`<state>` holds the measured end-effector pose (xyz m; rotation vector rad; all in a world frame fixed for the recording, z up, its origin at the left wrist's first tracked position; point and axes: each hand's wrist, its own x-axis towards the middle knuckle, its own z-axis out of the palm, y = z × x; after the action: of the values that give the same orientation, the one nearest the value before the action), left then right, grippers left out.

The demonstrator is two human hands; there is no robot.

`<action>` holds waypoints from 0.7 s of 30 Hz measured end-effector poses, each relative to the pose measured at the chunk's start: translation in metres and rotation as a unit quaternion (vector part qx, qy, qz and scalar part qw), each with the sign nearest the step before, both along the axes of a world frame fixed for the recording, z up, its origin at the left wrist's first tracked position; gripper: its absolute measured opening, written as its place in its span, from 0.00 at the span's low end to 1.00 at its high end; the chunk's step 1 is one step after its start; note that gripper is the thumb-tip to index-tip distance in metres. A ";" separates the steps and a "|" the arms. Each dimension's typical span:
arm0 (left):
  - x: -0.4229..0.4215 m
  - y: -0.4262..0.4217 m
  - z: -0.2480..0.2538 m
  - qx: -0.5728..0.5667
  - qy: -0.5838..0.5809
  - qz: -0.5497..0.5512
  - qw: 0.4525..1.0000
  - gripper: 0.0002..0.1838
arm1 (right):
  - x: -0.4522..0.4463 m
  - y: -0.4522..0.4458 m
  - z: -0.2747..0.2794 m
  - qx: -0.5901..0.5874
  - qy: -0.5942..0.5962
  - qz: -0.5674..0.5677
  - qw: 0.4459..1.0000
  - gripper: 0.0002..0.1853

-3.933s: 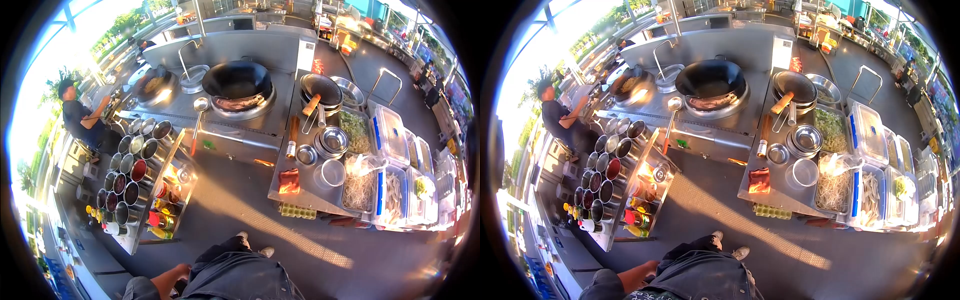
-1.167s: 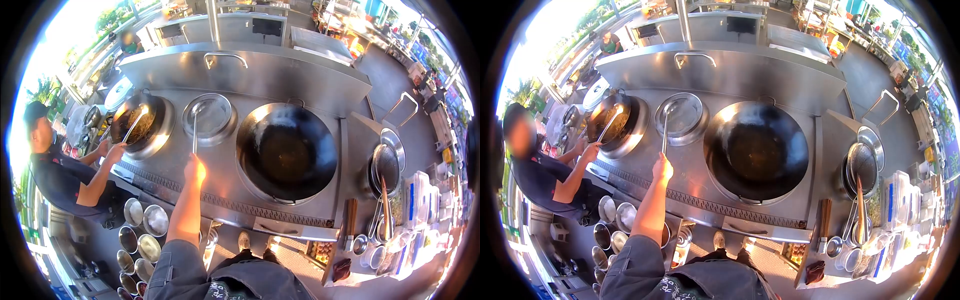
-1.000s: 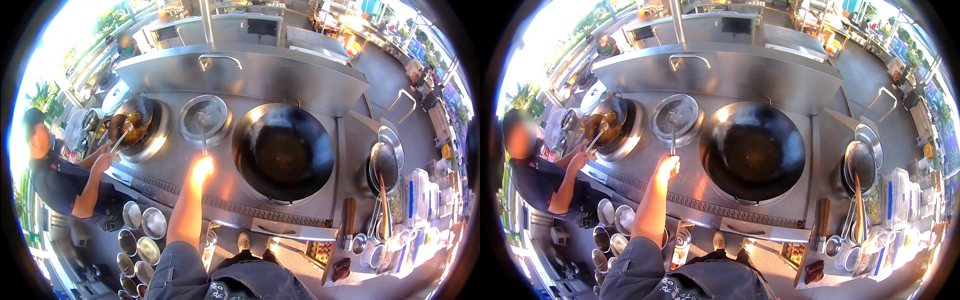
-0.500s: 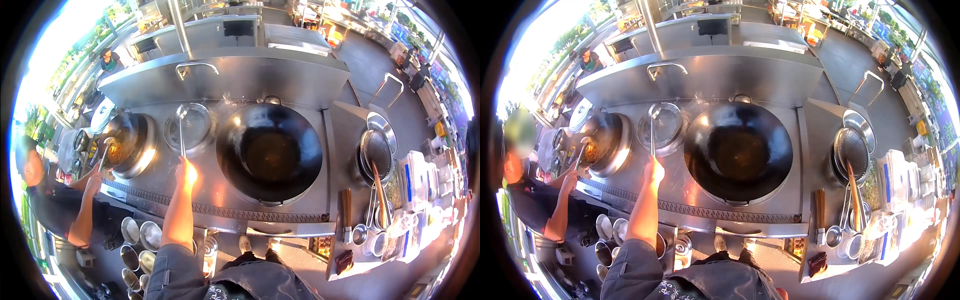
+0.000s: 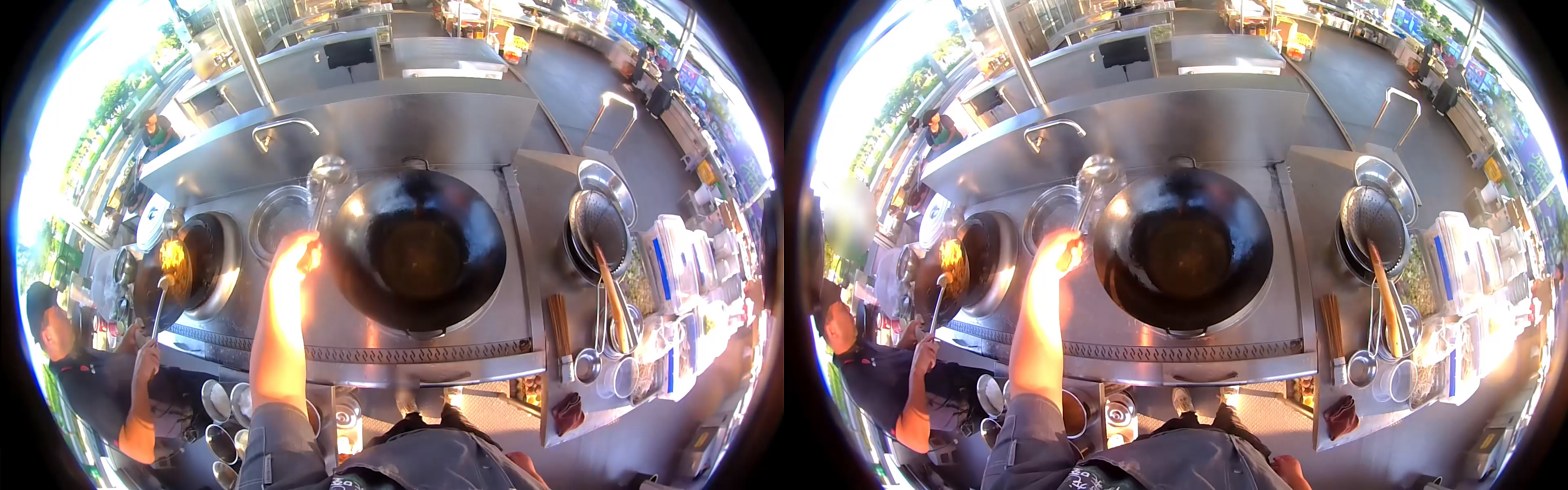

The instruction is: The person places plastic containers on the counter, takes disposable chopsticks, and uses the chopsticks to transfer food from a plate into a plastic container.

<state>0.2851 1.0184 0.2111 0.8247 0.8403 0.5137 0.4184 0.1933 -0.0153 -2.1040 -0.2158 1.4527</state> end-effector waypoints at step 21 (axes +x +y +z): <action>-0.161 -0.057 -0.084 -0.137 -0.014 0.138 0.981 0.08 | -0.013 0.038 0.074 0.014 -0.001 -0.103 0.995 0.10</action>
<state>0.1243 0.9609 0.1267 0.4491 0.9796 0.6351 0.4058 0.2309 0.0583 -2.0390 -0.0167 1.3190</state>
